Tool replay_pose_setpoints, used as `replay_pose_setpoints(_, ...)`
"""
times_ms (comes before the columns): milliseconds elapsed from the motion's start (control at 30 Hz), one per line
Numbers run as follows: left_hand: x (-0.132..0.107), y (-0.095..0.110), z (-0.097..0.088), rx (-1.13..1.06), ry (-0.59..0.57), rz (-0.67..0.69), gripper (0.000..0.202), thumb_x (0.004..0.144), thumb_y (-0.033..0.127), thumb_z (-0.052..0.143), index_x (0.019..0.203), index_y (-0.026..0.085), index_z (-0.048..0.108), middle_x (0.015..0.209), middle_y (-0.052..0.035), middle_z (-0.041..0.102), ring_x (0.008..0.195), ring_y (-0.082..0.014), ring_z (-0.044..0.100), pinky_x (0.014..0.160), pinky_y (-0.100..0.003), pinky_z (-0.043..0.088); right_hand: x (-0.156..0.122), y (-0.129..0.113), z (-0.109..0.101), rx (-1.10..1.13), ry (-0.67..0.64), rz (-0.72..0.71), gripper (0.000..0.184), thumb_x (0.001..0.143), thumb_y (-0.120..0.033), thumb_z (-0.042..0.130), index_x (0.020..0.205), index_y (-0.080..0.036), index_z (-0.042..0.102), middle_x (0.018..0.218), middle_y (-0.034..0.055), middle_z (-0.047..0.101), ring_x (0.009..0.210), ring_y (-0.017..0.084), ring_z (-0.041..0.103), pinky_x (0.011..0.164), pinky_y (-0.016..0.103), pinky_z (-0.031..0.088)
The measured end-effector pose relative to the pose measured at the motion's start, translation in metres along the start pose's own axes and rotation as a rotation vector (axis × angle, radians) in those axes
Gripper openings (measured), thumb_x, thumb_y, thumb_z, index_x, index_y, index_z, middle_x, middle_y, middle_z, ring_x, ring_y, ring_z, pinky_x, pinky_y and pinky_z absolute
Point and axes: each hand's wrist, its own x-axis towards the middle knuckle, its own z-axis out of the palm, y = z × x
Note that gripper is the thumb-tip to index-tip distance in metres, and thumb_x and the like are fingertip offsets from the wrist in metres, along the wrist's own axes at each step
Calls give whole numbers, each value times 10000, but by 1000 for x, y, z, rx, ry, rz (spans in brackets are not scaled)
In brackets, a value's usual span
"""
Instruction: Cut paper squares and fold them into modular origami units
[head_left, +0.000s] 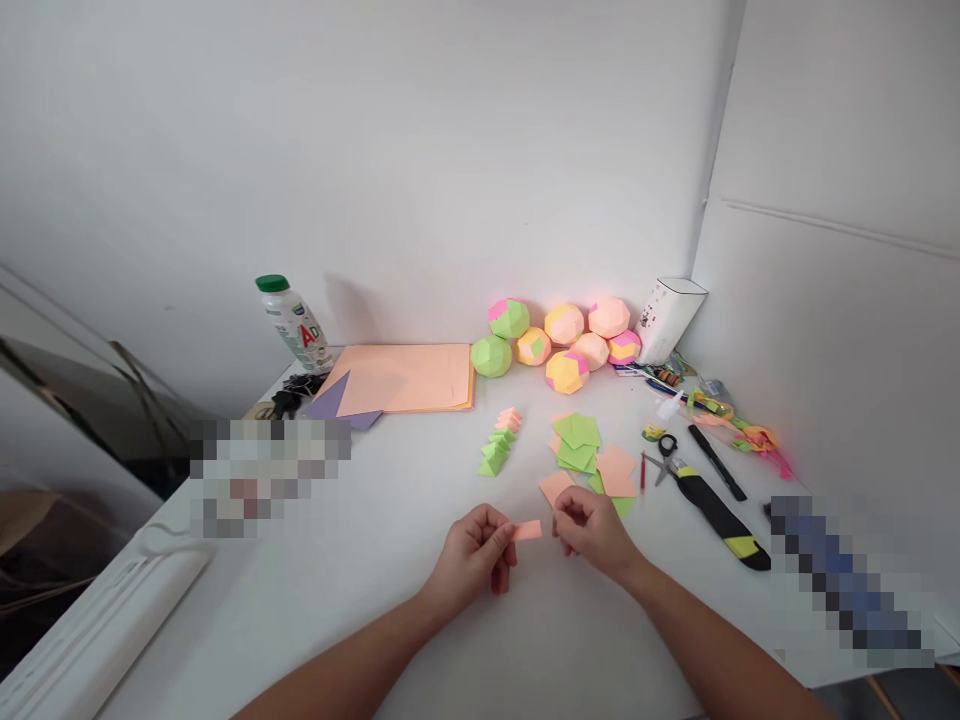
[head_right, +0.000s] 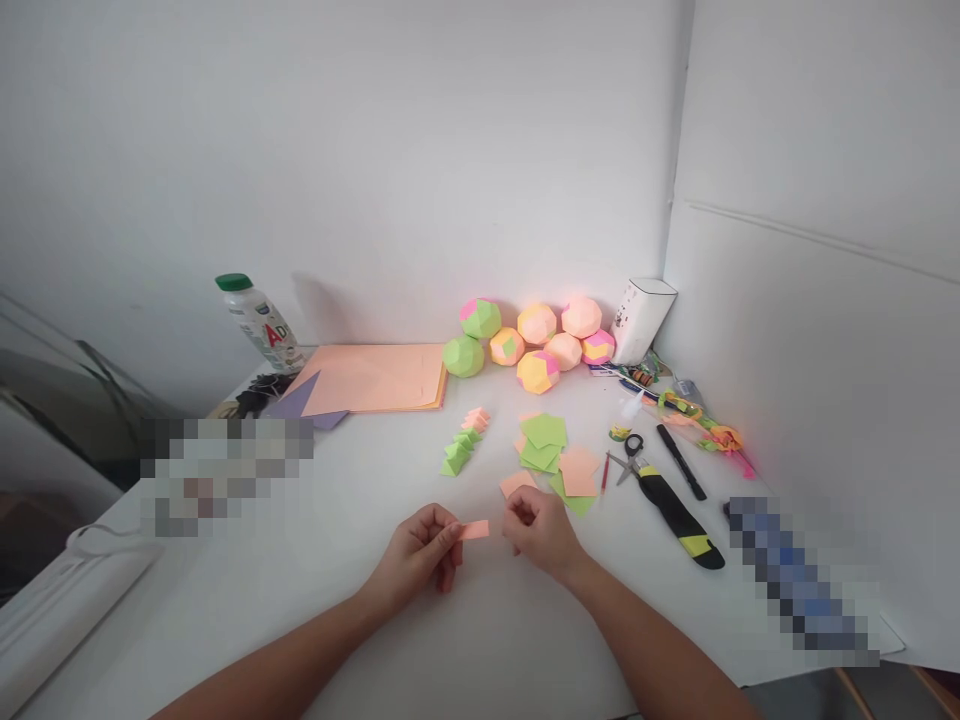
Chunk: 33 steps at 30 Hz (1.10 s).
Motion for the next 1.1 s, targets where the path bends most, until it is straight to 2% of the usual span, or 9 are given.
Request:
replay_pose_setpoints(100,3,-1,-2,-65,-24,-10,356,779,504,568,727,183,421,541,45,591,330,-81,508,343,-186,365,-1,-2,-1,89,-64,-28,32,782,-205,531,777,-176,517,668,-14,572,497,90,527,457,210,438)
replay_pose_setpoints(200,5,-3,-3,-86,-87,-11,357,790,517,548,770,181,431,556,32,603,345,-89,519,357,-195,383,-5,-1,7,85,-216,-77,208,770,-239,599,963,-180,545,696,-12,580,551,107,556,521,240,477)
replay_pose_setpoints(267,5,-4,-4,-77,-128,-3,366,803,529,523,885,178,458,574,29,604,363,-96,528,374,-204,395,-8,0,11,83,-261,-85,221,801,-266,578,1002,-177,558,679,-9,594,554,116,572,538,255,487)
replay_pose_setpoints(400,2,-4,-4,25,-145,65,397,814,497,528,1064,189,511,690,10,585,446,-93,544,426,-220,429,-6,4,11,126,-226,-50,230,829,-327,558,996,-170,568,651,-11,602,533,122,585,531,265,490)
replay_pose_setpoints(567,2,-2,-3,168,-78,194,295,794,456,570,813,169,634,953,-51,555,504,-65,523,483,-238,468,-4,2,7,42,-85,-104,204,788,-340,611,699,-166,553,695,9,586,574,117,540,524,245,447)
replay_pose_setpoints(633,2,-2,-3,164,-43,161,294,781,452,588,743,161,605,853,-34,584,512,-72,520,513,-235,460,-4,1,7,20,-45,-102,277,769,-354,629,618,-172,483,695,9,577,572,113,525,516,239,435)
replay_pose_setpoints(767,0,0,-1,115,-36,8,337,757,488,600,720,157,550,545,23,555,490,-99,508,492,-223,410,-6,-2,10,140,-146,61,261,805,-409,577,727,-185,467,535,-49,525,450,94,503,444,217,417)
replay_pose_setpoints(933,1,3,-2,-20,-15,-10,342,753,496,602,744,165,518,501,33,558,448,-95,488,474,-226,403,-6,-4,8,146,-203,154,339,813,-472,545,678,-191,410,509,-50,550,348,68,461,341,173,332)
replay_pose_setpoints(1100,3,4,-4,-124,-37,1,335,770,495,586,757,168,513,540,10,589,488,-118,533,473,-234,417,-5,0,7,106,-160,176,367,807,-490,551,646,-187,422,514,-42,551,369,68,460,364,179,349)
